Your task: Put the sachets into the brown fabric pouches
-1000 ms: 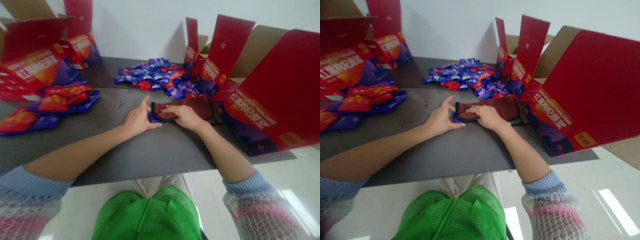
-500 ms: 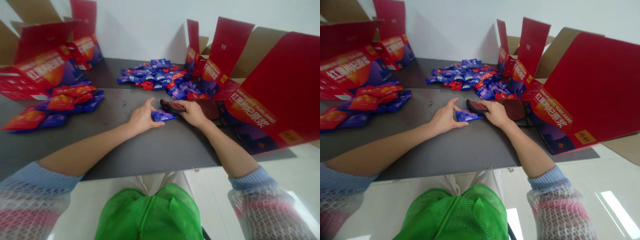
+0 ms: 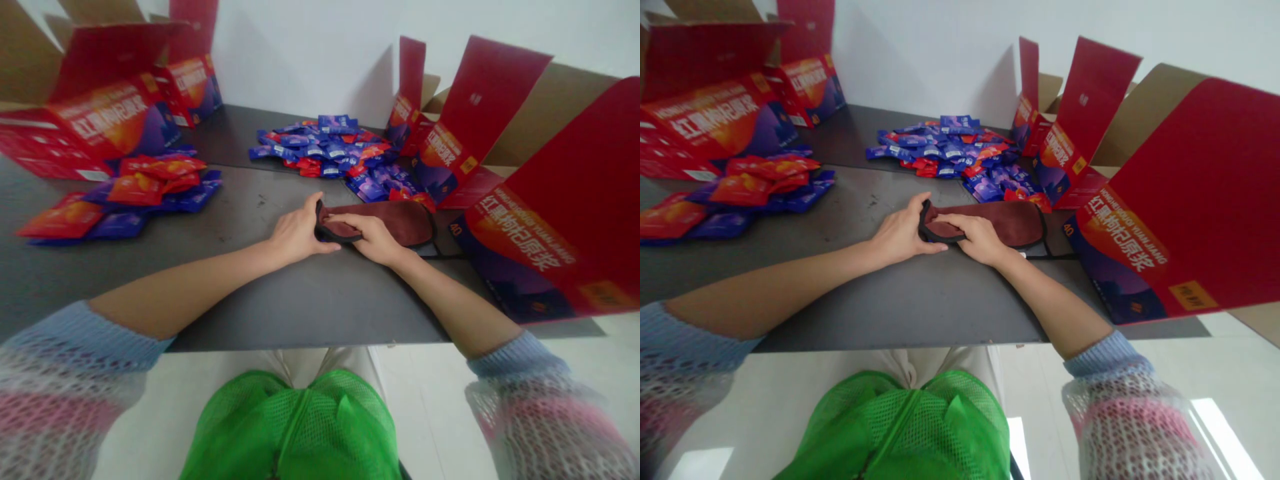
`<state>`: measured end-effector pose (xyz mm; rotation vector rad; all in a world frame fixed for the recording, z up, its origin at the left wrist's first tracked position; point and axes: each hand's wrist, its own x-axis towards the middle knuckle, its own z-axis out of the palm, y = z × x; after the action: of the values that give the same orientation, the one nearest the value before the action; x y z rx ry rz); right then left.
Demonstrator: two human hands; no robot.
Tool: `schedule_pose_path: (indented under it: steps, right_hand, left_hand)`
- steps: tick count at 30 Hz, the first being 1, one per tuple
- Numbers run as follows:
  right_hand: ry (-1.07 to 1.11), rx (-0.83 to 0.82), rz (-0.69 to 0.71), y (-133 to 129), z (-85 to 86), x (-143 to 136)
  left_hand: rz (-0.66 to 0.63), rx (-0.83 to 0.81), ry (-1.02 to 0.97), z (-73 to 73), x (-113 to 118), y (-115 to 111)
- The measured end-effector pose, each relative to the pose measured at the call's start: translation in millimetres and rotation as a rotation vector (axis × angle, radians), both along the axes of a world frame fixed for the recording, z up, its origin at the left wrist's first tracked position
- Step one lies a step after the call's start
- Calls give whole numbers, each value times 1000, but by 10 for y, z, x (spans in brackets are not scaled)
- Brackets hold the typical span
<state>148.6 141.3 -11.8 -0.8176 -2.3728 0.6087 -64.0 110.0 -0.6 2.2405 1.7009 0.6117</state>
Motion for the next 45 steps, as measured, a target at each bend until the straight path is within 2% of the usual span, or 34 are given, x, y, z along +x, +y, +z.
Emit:
schedule_pose_path:
  steps: [5,10,12,15,18,21,25,28,30,32,35,38,43,45]
  right_hand:
    - [152,-309,155,71,117,13]
    - [-29,-373,102,91,342,192]
    - [-127,-316,8,63,415,301]
    - [-239,-141,-234,17,474,445]
    - [-272,27,-481,10,458,518]
    - [-199,110,-589,38,384,509]
    - [99,129,-486,56,282,392]
    - [227,122,-510,-21,240,200]
    - [101,83,-532,-120,219,28]
    - [-151,10,-448,-221,196,-141]
    - [-301,9,-353,-292,160,-294]
    - [-303,14,-273,-233,139,-260]
    - [-140,-104,53,-38,139,-33]
    - [-57,-175,128,14,159,9]
  left_hand:
    - [4,-11,13,15,2,1]
    - [-45,-13,-82,-8,-29,27]
    - [-53,-19,-114,-27,-51,58]
    - [-77,-28,-161,-65,-81,123]
    - [-70,-31,-175,-95,-94,171]
    - [-37,-25,-160,-103,-90,177]
    - [9,-1,-147,-87,-66,140]
    - [11,-14,-150,-56,-44,101]
    - [28,-20,-134,-35,-32,77]
    - [63,-16,-105,-22,-25,61]
    - [91,-7,-81,-23,-28,57]
    - [77,-13,-78,-28,-35,70]
    - [66,-24,-52,0,-24,57]
    - [77,-27,-42,11,-14,32]
